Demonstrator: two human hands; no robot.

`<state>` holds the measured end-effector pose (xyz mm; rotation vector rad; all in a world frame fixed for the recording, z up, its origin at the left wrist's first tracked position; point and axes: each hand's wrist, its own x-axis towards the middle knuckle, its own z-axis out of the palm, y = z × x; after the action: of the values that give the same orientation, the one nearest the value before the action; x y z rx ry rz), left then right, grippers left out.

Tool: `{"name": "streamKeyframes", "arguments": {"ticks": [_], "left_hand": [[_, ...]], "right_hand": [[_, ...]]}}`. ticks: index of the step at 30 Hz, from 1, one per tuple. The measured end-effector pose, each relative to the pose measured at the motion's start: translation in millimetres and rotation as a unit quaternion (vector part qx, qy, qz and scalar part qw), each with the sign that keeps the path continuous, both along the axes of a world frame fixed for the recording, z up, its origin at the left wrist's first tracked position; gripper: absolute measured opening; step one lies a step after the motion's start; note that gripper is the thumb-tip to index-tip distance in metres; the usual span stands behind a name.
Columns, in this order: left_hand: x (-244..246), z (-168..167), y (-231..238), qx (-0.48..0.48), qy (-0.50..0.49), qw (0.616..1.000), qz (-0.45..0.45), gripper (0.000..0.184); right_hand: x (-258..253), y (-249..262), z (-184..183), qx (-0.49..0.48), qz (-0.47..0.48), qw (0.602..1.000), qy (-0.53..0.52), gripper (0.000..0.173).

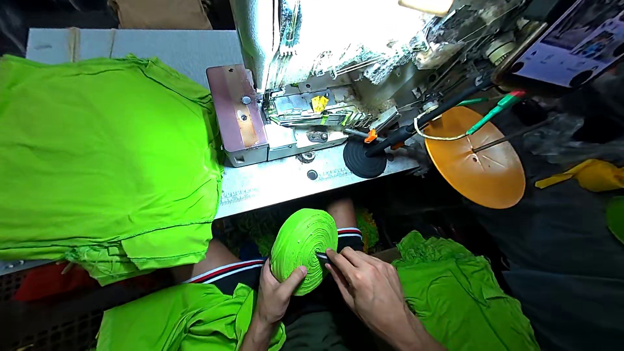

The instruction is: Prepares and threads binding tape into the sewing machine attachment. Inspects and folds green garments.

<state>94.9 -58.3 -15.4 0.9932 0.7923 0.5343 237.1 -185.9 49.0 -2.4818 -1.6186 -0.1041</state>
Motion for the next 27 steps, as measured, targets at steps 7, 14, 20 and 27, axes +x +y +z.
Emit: {"name": "streamKeyframes", "arguments": {"ticks": [7, 14, 20, 27], "left_hand": [[5.0, 2.7, -6.9, 0.22, 0.025, 0.974, -0.044, 0.051], [2.1, 1.5, -0.4, 0.038, 0.02, 0.998, -0.043, 0.048], [8.1, 5.7, -0.3, -0.085, -0.077, 0.993, -0.024, 0.049], [10.9, 11.7, -6.2, -0.188, -0.076, 0.979, 0.01, 0.049]], "right_hand": [[-9.5, 7.5, -0.4, -0.036, -0.034, 0.999, -0.016, 0.024], [11.0, -11.9, -35.7, 0.145, -0.011, 0.965, 0.218, 0.025], [10.3, -18.4, -43.2, 0.211, -0.007, 0.938, 0.274, 0.024], [11.3, -12.4, -42.9, 0.281, 0.024, 0.902, 0.325, 0.017]]}}
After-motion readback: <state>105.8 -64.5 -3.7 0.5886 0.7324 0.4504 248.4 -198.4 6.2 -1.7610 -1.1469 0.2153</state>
